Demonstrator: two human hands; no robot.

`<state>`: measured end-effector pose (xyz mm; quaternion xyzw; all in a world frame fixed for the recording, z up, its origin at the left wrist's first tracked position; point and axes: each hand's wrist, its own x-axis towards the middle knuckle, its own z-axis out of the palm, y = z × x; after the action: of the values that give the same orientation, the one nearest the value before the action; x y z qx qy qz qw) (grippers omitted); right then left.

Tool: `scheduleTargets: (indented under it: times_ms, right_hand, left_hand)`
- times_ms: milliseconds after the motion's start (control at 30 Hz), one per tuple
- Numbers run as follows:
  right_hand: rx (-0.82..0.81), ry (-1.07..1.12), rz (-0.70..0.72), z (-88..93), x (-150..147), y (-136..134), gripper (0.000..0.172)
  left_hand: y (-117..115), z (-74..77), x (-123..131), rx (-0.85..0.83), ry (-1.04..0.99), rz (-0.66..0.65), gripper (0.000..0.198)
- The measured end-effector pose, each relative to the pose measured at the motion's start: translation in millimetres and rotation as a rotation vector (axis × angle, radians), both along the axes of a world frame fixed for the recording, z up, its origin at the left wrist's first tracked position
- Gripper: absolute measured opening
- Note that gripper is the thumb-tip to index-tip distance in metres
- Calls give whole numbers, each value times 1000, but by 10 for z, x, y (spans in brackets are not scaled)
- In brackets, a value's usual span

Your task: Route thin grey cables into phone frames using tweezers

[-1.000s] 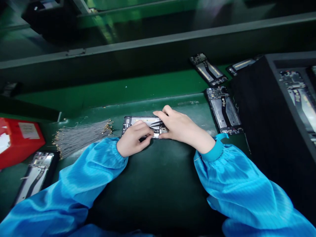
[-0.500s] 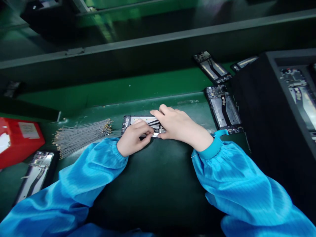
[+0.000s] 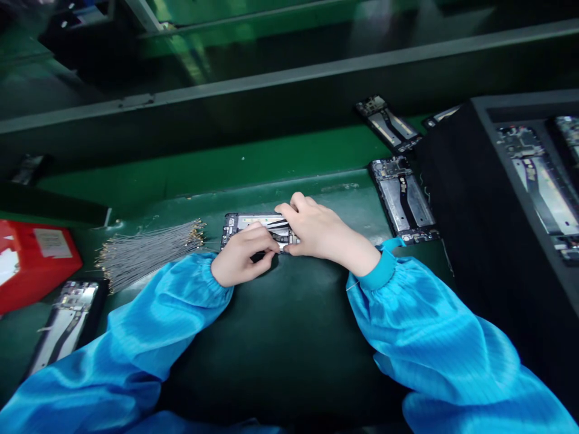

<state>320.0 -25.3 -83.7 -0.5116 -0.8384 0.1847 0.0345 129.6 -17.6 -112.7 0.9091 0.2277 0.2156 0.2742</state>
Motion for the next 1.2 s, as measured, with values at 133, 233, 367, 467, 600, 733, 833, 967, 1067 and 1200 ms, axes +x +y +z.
scheduleTargets:
  times_ms: [133,233,367,467,600,733,833,967,1067,1200]
  right_hand:
    - [-39,44,15,15,30,4,53]
    - [-44,42,22,22,41,10,51]
    - [-38,17,-2,3,25,-31,52]
    - [-22,5,-13,5,-11,-67,56]
    - [43,4,-27,85,40,142,56]
    - [215,-122,-446,137,417,708,47]
    - [165,-358,-756,71,834,1087,58]
    - [167,-430,-939,-85,1269,1344,39]
    - [158,-449,-1023,-188,1436,1455,35]
    - [161,-462,-1039,-247,1542,1542,37]
  left_hand:
    - [-6,19,8,12,12,-19,17]
    - [-6,18,13,24,10,-24,17]
    - [1,3,18,41,26,-47,17]
    - [0,-1,15,55,52,-51,16]
    - [-26,2,-3,91,59,-37,15]
    - [-62,10,-36,167,76,4,14]
    - [-51,36,-69,242,154,45,28]
    - [43,120,-102,284,331,105,58]
    - [171,216,-82,267,427,80,69]
    - [502,349,31,306,457,113,72]
